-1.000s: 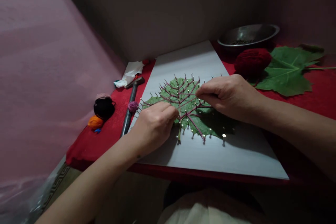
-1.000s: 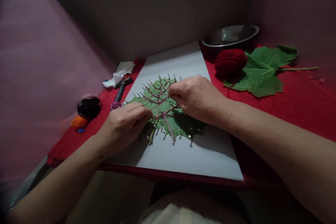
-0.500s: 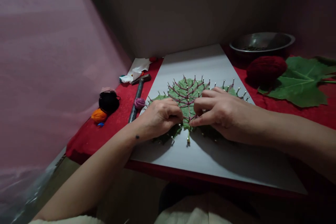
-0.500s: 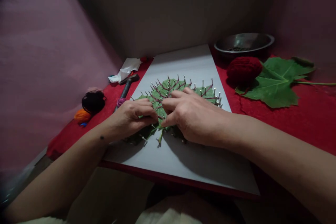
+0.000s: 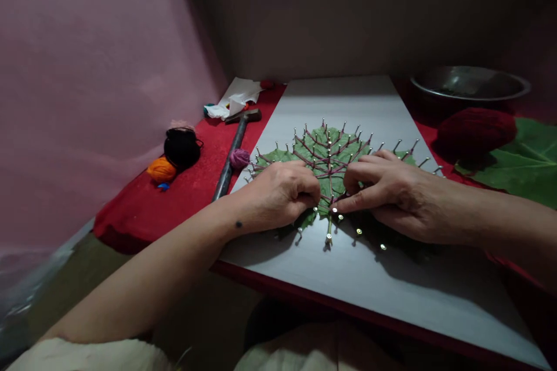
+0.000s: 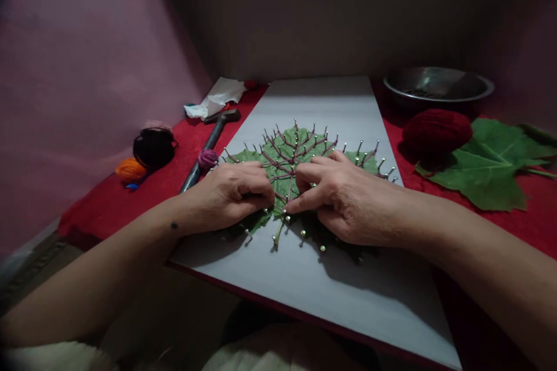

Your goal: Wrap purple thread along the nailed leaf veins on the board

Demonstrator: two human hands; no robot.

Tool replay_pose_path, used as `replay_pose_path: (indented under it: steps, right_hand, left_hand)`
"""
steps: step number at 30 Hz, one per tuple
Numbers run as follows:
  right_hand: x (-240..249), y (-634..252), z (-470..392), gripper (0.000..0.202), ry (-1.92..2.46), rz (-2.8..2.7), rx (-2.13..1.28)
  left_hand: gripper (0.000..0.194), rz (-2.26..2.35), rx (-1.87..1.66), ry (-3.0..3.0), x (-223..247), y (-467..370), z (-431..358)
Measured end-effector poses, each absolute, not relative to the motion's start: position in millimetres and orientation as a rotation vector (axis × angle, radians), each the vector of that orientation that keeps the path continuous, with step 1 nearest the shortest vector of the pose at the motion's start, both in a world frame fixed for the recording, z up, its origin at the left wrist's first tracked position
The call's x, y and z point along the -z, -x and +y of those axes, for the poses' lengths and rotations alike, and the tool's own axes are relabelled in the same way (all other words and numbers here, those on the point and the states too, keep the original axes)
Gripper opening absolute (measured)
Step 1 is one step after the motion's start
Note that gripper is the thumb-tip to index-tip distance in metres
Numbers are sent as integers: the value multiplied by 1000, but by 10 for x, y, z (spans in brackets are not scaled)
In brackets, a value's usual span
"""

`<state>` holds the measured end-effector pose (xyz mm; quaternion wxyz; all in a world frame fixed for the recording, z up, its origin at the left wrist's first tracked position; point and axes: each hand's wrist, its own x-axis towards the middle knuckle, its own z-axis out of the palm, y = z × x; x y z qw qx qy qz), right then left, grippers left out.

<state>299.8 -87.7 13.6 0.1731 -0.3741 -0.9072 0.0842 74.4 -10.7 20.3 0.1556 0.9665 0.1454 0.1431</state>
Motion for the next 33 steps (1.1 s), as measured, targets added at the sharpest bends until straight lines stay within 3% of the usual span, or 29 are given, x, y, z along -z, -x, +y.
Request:
replay_pose_path:
  steps: [10, 33]
  right_hand:
    - [-377, -2750, -846, 27, 991, -2841, 2]
    - [-372, -2844, -820, 26, 872, -2889, -176]
  left_hand:
    - [23, 405, -431, -2754, -186, -755, -109]
    - [25, 321, -550, -2773, -96, -744, -74]
